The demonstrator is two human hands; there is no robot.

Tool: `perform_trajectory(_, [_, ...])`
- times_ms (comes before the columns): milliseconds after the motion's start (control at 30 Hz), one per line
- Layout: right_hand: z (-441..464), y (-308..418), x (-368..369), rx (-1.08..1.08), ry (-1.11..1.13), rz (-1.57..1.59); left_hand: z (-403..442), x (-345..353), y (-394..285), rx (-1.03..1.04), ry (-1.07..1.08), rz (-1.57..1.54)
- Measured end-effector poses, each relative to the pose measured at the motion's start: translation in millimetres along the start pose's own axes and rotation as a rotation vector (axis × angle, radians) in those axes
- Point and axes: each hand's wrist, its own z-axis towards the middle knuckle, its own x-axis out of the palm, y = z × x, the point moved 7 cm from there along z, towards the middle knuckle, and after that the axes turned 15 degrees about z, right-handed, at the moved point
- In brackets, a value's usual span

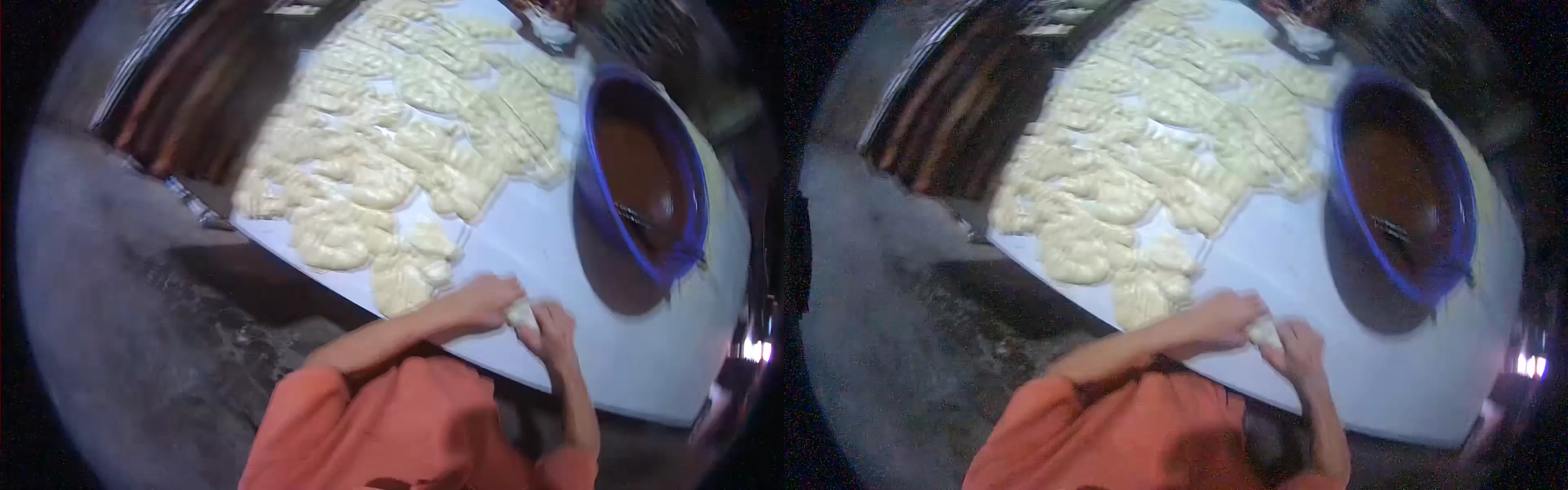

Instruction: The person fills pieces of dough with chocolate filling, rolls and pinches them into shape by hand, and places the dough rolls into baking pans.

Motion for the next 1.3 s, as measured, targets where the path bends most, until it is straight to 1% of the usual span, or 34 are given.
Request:
perform_trajectory(33, [7,3,-2,0.159,0.047,0.094,0,-1,0,0.002,0.007,-0.040])
perform_trajectory(67, [8,3,1,0.054,0.005,0.157,-4,-19,-5,-0.042,0.024,-0.121])
perform_trajectory(100, [17,18,-12,0.267,-0.005,0.274,-5,-8,1,-0.019,-0.041,-0.137])
perform_trajectory(133, [18,23,-11,0.240,0.029,0.341,-13,-22,-2,-0.060,-0.003,-0.204])
perform_trajectory(167, [15,20,-9,0.230,0.057,0.402,-13,-15,-1,0.005,0.009,-0.184])
perform_trajectory(200, [22,19,-8,0.312,0.077,0.541,-19,-20,5,0.044,-0.040,-0.227])
perform_trajectory(233, [29,19,-4,0.402,0.095,0.677,-27,-34,6,0.050,0.025,-0.202])
perform_trajectory(300, [52,20,10,0.215,0.163,0.529,-50,-68,14,0.038,0.018,-0.151])
perform_trajectory(333, [73,34,13,0.153,0.194,0.514,-63,-87,22,0.044,0.004,-0.119])
perform_trajectory(367, [96,48,18,0.125,0.181,0.507,-79,-107,30,0.046,-0.047,-0.066])
perform_trajectory(433, [150,98,16,-0.102,0.117,0.495,-108,-160,40,0.050,-0.105,0.006])
perform_trajectory(467, [172,112,25,-0.006,0.131,0.522,-127,-189,47,0.068,-0.156,0.072])
perform_trajectory(533, [225,162,30,-0.055,0.123,0.538,-170,-264,49,0.123,-0.240,0.169])
perform_trajectory(567, [251,185,38,-0.077,0.127,0.561,-189,-292,50,0.135,-0.232,0.187])
perform_trajectory(600, [279,214,39,-0.230,0.135,0.505,-207,-326,53,0.105,-0.250,0.276])
perform_trajectory(633, [306,241,41,-0.239,0.104,0.502,-224,-358,55,0.077,-0.269,0.367])
perform_trajectory(700, [358,310,40,-0.350,0.085,0.464,-252,-421,60,0.068,-0.245,0.498])
perform_trajectory(733, [385,332,41,-0.413,0.051,0.532,-265,-456,61,0.039,-0.277,0.610])
perform_trajectory(767, [412,353,42,-0.475,0.010,0.603,-276,-488,64,0.036,-0.279,0.654])
perform_trajectory(800, [439,377,38,-0.511,-0.027,0.562,-284,-525,68,-0.022,-0.222,0.748])
perform_trajectory(833, [466,401,32,-0.546,-0.065,0.523,-289,-557,75,-0.022,-0.205,0.808])
perform_trajectory(867, [495,426,26,-0.559,-0.102,0.533,-299,-598,80,-0.098,-0.277,0.759])
perform_trajectory(900, [524,449,20,-0.572,-0.135,0.543,-302,-631,92,-0.002,-0.363,0.804])
perform_trajectory(933, [553,462,20,-0.532,-0.154,0.545,-301,-663,105,0.030,-0.352,0.867])
perform_trajectory(967, [582,471,20,-0.491,-0.170,0.548,-302,-694,118,-0.150,-0.287,0.812])
perform_trajectory(1000, [611,479,20,-0.519,-0.197,0.495,-298,-722,145,-0.172,-0.258,0.869])
perform_trajectory(1033, [641,485,21,-0.548,-0.223,0.439,-302,-748,164,-0.266,-0.239,0.816])
perform_trajectory(1067, [667,491,23,-0.547,-0.229,0.409,-300,-771,193,-0.225,-0.232,0.777])
perform_trajectory(1100, [691,493,28,-0.545,-0.234,0.381,-297,-787,214,-0.269,-0.195,0.705])
perform_trajectory(1133, [713,491,37,-0.506,-0.257,0.318,-292,-797,239,-0.301,-0.158,0.680])
perform_trajectory(1167, [734,488,50,-0.420,-0.191,0.267,-288,-804,268,-0.333,-0.119,0.654])
perform_trajectory(1233, [765,475,82,-0.354,-0.102,0.144,-278,-802,332,-0.342,-0.007,0.720])
perform_trajectory(1267, [783,463,106,-0.388,-0.003,0.075,-274,-794,360,-0.457,0.136,0.719])
perform_trajectory(1300, [794,455,125,-0.423,0.095,0.009,-274,-781,378,-0.561,0.204,0.610])
